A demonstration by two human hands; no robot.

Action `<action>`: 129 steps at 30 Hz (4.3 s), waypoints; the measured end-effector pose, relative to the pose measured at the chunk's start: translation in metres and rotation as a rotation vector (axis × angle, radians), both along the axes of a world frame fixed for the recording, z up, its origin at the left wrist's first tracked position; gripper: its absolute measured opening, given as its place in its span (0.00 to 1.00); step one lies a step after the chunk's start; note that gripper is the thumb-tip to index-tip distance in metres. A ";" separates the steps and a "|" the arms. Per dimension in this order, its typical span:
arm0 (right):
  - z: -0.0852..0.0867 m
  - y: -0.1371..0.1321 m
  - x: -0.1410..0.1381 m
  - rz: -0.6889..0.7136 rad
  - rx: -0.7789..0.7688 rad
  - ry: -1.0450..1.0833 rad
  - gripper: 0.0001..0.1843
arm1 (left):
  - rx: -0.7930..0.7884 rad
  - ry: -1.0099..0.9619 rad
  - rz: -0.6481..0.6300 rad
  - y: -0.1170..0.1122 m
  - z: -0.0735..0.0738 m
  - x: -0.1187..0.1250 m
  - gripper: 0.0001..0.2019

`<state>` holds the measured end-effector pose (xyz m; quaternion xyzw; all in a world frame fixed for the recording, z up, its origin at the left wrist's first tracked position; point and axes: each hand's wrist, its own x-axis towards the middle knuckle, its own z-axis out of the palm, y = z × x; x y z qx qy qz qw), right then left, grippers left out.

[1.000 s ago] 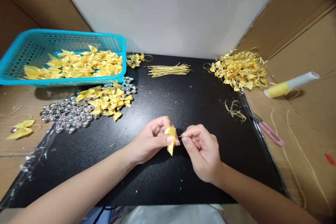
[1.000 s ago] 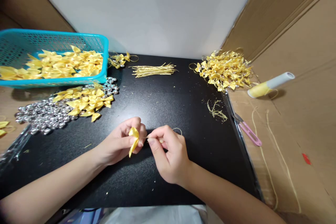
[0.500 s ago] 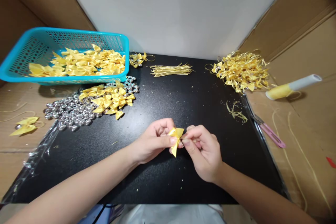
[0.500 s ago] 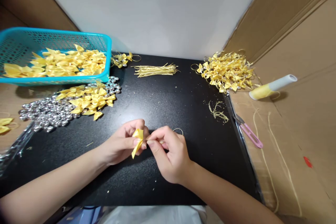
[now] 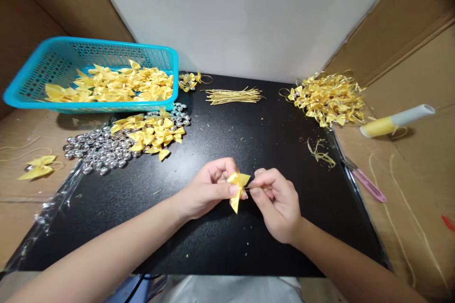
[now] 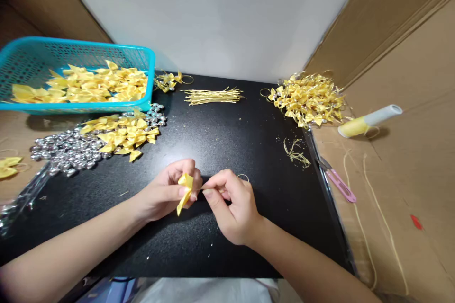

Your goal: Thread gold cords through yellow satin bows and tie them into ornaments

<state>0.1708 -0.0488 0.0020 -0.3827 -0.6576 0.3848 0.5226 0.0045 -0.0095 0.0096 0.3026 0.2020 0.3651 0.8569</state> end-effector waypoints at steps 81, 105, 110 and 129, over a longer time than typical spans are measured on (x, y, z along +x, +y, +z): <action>-0.006 0.002 -0.006 -0.040 -0.176 0.085 0.05 | -0.002 0.098 0.131 -0.003 -0.001 0.005 0.11; -0.007 0.010 0.000 -0.071 -0.142 -0.044 0.05 | 0.022 0.191 0.184 0.001 0.000 0.005 0.08; -0.005 0.021 0.006 -0.020 -0.004 -0.232 0.03 | 0.141 0.370 0.155 0.007 0.000 -0.005 0.06; -0.019 0.028 0.006 0.041 -0.013 -0.390 0.07 | 0.155 0.658 0.131 0.012 -0.003 -0.002 0.06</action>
